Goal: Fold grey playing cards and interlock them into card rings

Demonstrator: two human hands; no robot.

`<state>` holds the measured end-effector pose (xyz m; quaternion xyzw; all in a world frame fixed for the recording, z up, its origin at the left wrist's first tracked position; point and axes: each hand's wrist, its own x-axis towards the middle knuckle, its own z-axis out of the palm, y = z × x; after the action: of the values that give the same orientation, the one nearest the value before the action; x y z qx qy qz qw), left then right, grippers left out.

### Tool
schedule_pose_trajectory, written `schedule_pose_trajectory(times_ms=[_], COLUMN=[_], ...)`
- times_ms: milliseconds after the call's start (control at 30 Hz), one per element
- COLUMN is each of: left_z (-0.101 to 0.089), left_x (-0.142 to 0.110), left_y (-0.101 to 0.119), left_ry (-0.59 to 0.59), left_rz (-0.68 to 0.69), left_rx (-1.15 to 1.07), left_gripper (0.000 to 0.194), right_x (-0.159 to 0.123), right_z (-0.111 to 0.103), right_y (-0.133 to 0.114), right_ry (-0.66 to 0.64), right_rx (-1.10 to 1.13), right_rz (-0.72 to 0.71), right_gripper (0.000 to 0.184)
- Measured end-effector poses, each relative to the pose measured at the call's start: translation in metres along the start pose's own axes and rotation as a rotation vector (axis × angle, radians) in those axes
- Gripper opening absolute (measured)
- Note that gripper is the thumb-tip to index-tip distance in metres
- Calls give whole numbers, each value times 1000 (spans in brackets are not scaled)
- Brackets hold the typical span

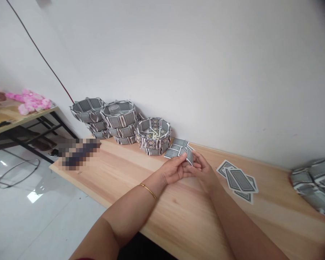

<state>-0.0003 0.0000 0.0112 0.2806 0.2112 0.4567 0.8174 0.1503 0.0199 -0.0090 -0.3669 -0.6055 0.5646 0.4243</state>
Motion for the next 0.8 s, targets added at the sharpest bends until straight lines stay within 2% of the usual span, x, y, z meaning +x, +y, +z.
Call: schedule_pose_trajectory(times_ms=[200, 367, 500, 800], left_z=[-1, 2, 3, 1], left_x=[0, 0, -1, 0], left_y=[0, 1, 1, -1], left_ry=[-22, 6, 41, 48], left_rz=[5, 42, 66, 20], left_rx=[-2, 21, 39, 10], left_gripper=[44, 37, 33, 37], right_x=[0, 1, 0, 1], right_z=[0, 1, 1, 0], right_y=[1, -2, -4, 0], right_ry=[3, -4, -10, 3], right_rx=[-18, -30, -1, 26], right_rz=[13, -37, -15, -2], right_gripper=[68, 76, 66, 61])
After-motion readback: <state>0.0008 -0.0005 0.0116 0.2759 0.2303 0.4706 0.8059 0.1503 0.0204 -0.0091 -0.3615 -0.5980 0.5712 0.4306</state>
